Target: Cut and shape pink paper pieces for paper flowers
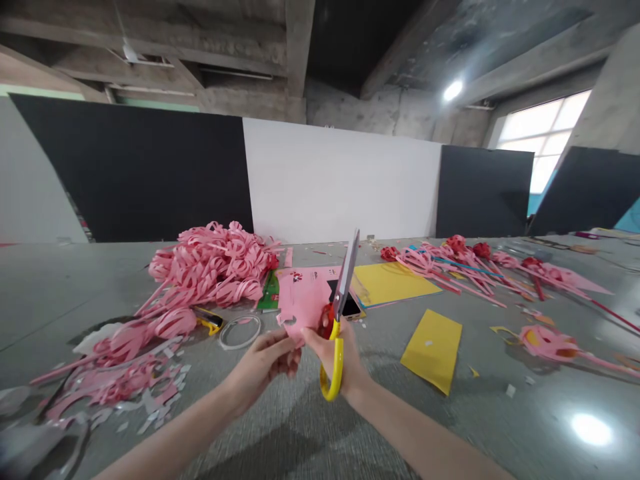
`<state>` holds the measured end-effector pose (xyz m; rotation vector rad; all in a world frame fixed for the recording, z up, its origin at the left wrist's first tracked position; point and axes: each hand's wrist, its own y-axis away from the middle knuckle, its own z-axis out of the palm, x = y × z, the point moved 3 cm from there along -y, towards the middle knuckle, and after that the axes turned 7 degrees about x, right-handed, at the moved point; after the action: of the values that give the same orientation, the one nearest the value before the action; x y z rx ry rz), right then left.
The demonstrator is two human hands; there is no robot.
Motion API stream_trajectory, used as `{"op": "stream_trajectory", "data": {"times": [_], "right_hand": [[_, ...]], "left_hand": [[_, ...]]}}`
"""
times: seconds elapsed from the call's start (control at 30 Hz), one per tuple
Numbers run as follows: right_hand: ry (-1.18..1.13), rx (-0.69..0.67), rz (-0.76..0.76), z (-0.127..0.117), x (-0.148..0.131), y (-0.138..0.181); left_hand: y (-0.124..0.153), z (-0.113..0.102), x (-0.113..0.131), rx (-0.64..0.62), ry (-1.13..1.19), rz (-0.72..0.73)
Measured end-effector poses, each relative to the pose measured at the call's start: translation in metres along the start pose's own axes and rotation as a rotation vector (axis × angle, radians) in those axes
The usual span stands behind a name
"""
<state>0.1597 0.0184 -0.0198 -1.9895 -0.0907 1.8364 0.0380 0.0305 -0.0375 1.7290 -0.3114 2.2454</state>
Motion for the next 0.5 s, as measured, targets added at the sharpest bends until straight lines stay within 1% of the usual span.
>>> {"op": "stream_trajectory", "data": {"times": [0.1,0.23,0.37,0.5], "right_hand": [[-0.038,0.072,0.035,0.002,0.004,0.004],[0.002,0.107,-0.019,0.004,0.004,0.009],[0.156,0.097,-0.075,0.0,0.006,0.003],[0.255,0.16,-0.117,-0.016,0.005,-0.016]], "left_hand": [[0.004,0.007,-0.008,0.0,0.054,0.008],[0.004,0.007,-0.01,0.086,0.0,0.07],[0.0,-0.001,-0.003,0.178,-0.134,0.171],[-0.008,-0.021,0.011,0.291,-0.288,0.3]]}}
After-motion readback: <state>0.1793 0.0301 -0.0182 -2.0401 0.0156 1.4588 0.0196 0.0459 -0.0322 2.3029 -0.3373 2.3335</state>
